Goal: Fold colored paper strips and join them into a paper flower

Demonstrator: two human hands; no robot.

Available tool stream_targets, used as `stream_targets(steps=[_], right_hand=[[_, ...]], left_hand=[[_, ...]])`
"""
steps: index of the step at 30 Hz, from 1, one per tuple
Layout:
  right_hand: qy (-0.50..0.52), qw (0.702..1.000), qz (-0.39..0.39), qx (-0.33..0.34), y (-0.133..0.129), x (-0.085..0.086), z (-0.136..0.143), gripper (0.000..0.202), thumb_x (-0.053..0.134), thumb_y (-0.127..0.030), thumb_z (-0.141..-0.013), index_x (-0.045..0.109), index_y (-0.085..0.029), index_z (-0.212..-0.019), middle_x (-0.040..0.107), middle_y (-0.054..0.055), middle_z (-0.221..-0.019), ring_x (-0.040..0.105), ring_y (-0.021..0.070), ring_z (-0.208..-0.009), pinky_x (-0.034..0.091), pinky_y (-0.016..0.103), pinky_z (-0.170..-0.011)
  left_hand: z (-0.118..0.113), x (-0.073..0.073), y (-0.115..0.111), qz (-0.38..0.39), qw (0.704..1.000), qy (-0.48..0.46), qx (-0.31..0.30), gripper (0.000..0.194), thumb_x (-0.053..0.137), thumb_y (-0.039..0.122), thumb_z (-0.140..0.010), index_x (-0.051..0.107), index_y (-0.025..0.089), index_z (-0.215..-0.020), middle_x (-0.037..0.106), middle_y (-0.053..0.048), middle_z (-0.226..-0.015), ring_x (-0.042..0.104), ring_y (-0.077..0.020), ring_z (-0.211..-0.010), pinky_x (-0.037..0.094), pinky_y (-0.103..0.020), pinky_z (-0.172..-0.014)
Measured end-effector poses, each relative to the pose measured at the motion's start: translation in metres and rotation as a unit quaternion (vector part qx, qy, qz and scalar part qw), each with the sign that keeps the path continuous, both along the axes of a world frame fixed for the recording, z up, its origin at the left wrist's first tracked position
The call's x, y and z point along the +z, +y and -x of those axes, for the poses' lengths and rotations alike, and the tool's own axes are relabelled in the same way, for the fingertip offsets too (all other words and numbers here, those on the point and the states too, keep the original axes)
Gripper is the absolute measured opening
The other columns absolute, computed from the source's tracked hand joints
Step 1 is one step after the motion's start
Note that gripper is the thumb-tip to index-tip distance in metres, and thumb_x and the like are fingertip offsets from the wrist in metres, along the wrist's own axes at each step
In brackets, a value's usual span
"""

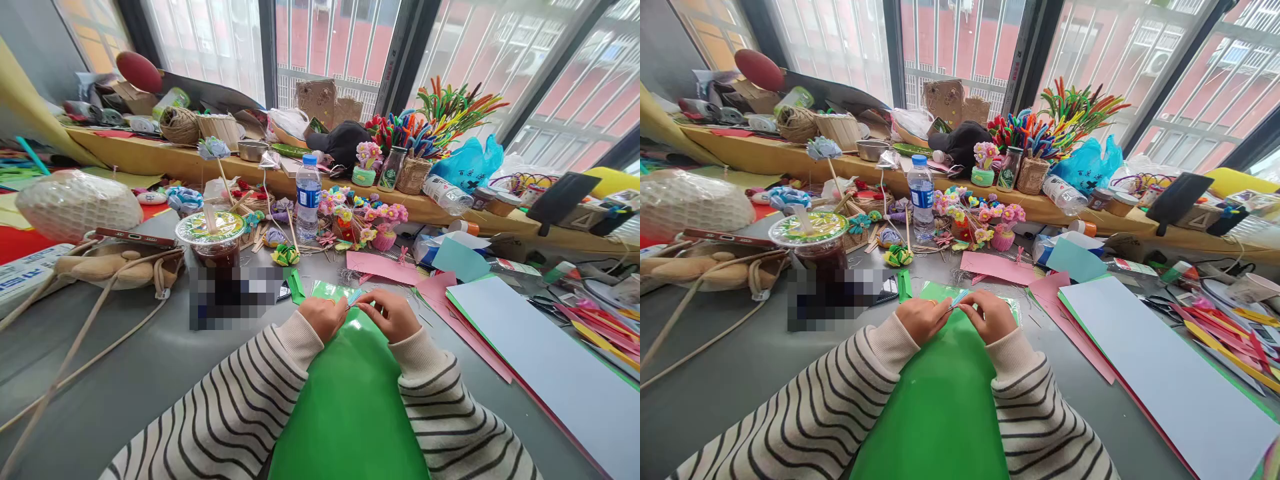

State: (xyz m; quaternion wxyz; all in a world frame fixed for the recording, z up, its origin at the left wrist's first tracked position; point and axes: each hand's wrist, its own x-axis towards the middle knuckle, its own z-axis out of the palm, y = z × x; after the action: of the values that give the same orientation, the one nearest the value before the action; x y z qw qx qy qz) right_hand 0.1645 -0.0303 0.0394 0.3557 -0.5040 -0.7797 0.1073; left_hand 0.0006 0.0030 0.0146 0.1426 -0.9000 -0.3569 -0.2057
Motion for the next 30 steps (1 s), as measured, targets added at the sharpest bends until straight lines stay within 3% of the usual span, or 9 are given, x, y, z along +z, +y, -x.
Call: stream_targets(steps=[4,17,23,30], right_hand=[[-0.021,0.999,0.001,0.033,-0.001,-0.002,-0.001,0.014,0.049,-0.024,-0.078,0.060,-0.016,-0.075,0.061,0.004,-0.069,0.047,0.0096,-0.049,0.041,0.022,-0.050],[-0.072,0.996,-0.058,0.018,0.001,-0.009,0.000,0.018,0.042,-0.025,-0.083,0.057,-0.018,-0.074,0.057,0.003,-0.068,0.054,0.0138,-0.064,0.043,0.023,-0.059],[-0.075,0.995,-0.068,-0.015,0.001,-0.010,0.004,0.019,0.041,-0.024,-0.083,0.056,-0.018,-0.073,0.056,0.003,-0.069,0.053,0.0134,-0.063,0.042,0.022,-0.058],[-0.076,0.984,-0.134,-0.086,-0.001,-0.010,0.013,0.018,0.041,-0.022,-0.083,0.055,-0.016,-0.073,0.052,0.006,-0.070,0.050,0.0152,-0.063,0.042,0.025,-0.057]], left_hand=[[0.000,-0.004,0.001,-0.043,0.999,-0.009,0.002,0.025,0.036,0.028,-0.083,0.059,0.017,-0.080,0.056,-0.001,-0.046,0.055,-0.0146,-0.043,0.031,-0.024,-0.041],[-0.002,-0.002,-0.001,-0.089,0.996,-0.009,-0.031,0.027,0.034,0.025,-0.084,0.058,0.017,-0.075,0.056,0.000,-0.044,0.053,-0.0139,-0.039,0.028,-0.024,-0.039],[-0.002,-0.001,-0.002,-0.095,0.995,-0.017,-0.040,0.028,0.034,0.026,-0.084,0.058,0.018,-0.073,0.053,0.000,-0.041,0.051,-0.0129,-0.038,0.028,-0.024,-0.039],[0.002,-0.003,0.000,-0.062,0.995,-0.072,-0.041,0.028,0.034,0.028,-0.084,0.059,0.018,-0.079,0.057,0.001,-0.047,0.051,-0.0108,-0.040,0.028,-0.022,-0.040]])
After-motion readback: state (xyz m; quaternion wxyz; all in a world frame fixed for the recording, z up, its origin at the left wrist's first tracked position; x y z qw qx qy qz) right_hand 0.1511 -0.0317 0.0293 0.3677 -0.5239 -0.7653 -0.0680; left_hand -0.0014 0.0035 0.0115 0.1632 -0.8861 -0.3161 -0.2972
